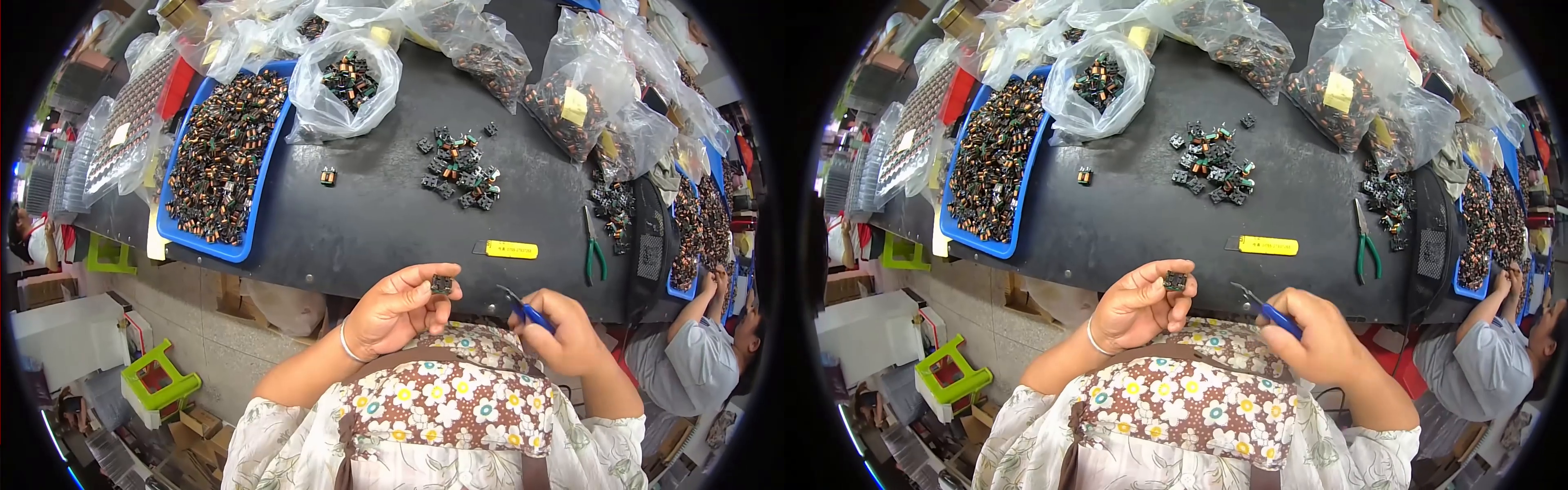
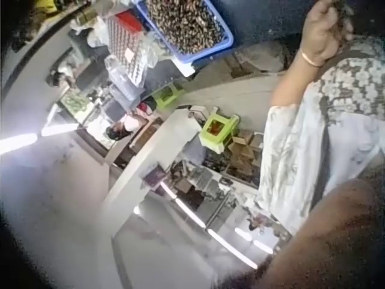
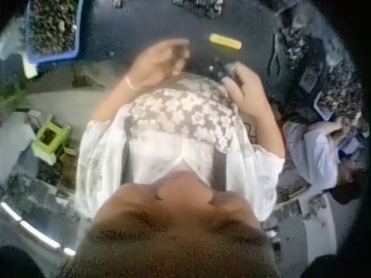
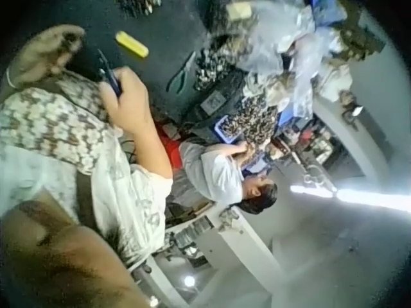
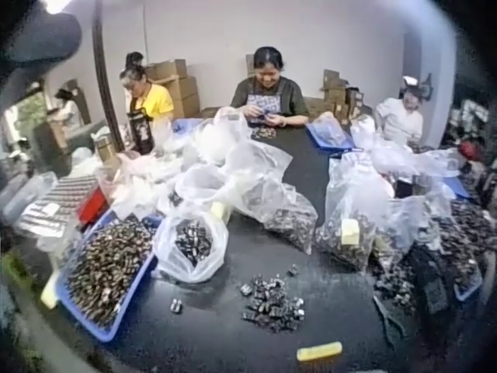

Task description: The person assembles and trims leads on small electronic components at a work table, using wire cutters and a utility knife.

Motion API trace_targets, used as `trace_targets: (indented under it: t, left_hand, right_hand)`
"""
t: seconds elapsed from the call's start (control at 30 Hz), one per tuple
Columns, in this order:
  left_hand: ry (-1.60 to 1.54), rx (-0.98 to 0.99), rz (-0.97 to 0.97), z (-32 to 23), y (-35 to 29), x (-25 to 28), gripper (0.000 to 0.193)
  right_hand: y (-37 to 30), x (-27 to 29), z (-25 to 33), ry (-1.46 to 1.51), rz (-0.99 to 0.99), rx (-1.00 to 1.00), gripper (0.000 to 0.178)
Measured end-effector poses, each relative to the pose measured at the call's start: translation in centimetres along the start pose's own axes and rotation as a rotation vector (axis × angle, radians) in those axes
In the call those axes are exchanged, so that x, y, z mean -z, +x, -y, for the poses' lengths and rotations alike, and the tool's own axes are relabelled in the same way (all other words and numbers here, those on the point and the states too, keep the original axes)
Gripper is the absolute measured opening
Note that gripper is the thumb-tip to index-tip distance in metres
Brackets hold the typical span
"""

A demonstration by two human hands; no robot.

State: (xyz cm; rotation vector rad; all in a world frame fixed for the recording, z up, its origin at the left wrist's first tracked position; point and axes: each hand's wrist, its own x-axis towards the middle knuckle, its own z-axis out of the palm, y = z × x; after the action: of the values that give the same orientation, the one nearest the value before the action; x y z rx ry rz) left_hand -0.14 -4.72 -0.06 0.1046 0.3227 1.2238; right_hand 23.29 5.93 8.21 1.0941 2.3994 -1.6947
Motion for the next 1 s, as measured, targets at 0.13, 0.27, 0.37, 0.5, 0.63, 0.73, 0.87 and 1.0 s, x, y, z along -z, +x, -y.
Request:
trace_targets:
  t: [0.13,0.27,0.37,0.5,0.63,0.73,0.87,1.0]
  left_hand:
    - [0.0,0.0,0.019,0.1,-0.1,-0.1,0.036]
    - [-0.007,-0.007,0.019,0.2,-0.2,0.1,0.036]
    - [-0.02,0.022,-0.017,0.1,-0.2,0.0,0.035]
    - [-0.001,0.022,-0.032,0.1,-0.1,-0.1,0.036]
    - [0.036,0.029,-0.049,0.1,0.2,-0.2,0.038]
    - [0.039,0.04,-0.072,0.1,0.2,-0.2,0.039]
    - [0.028,0.051,-0.096,0.0,0.1,-0.1,0.039]
    - [0.002,0.044,-0.1,0.1,0.1,-0.1,0.038]
  right_hand:
    - [0.7,0.4,1.5,-0.354,-0.067,0.131,0.019]
    - [1.0,0.2,1.5,-0.467,-0.059,0.128,0.022]
    - [1.1,0.1,2.0,-0.381,-0.057,0.031,0.025]
    - [1.2,0.1,1.5,-0.354,-0.193,0.195,0.034]
    - [1.5,0.4,1.4,-0.336,-0.18,0.274,0.04]
    - [1.9,0.2,1.6,-0.36,-0.186,0.345,0.041]
    - [2.2,0.1,1.2,-0.422,-0.236,0.349,0.04]
    - [2.8,0.5,-1.0,-0.464,-0.143,0.191,0.034]
